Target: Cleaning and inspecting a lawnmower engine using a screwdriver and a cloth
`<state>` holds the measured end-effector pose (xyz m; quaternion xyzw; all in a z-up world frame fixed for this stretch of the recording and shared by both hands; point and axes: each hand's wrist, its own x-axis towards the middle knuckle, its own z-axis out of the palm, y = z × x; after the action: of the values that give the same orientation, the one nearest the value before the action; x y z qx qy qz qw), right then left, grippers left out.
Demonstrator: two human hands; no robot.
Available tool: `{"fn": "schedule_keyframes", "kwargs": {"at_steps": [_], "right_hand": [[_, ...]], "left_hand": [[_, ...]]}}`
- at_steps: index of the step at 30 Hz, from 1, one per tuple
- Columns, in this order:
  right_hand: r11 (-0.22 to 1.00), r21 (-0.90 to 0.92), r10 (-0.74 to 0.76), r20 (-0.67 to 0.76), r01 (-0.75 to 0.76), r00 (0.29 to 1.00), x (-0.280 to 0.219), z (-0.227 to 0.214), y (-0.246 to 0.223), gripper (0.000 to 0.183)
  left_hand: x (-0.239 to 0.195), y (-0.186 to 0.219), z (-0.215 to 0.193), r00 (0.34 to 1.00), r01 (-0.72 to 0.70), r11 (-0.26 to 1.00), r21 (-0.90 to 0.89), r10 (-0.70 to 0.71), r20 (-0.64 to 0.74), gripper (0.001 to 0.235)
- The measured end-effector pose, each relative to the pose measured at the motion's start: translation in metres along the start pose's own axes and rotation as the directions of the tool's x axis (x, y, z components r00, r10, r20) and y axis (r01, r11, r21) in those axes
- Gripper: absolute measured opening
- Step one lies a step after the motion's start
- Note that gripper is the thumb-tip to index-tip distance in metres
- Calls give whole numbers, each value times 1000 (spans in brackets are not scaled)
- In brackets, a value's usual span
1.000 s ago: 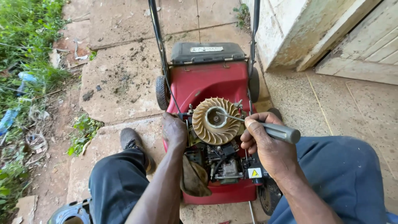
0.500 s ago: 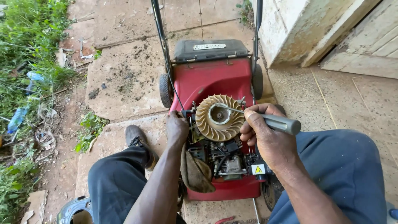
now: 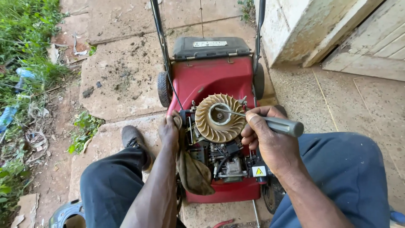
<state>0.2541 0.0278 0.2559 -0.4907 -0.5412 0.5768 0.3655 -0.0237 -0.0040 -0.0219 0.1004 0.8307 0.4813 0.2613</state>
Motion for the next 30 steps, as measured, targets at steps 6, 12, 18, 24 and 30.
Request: {"fn": "schedule_keyframes", "kwargs": {"at_steps": [6, 12, 18, 24, 30], "right_hand": [[1000, 3, -2, 48, 2, 999, -3, 12, -4, 18], [1000, -1, 7, 43, -7, 999, -5, 17, -3, 18], [999, -52, 12, 64, -9, 998, -6, 17, 7, 19], [998, -43, 47, 97, -43, 994, -6, 18, 9, 22], [999, 4, 49, 95, -50, 994, 0, 26, 4, 19]], "left_hand": [[14, -37, -3, 961, 268, 855, -443, -203, 190, 37], [-10, -14, -5, 981, 189, 853, -487, -136, 141, 39], [0, -18, 23, 996, 81, 946, -313, -86, -3, 32], [11, -14, 8, 998, 31, 921, -389, -10, 56, 19], [-10, -1, -5, 985, 33, 912, -408, 40, 170, 35]]}}
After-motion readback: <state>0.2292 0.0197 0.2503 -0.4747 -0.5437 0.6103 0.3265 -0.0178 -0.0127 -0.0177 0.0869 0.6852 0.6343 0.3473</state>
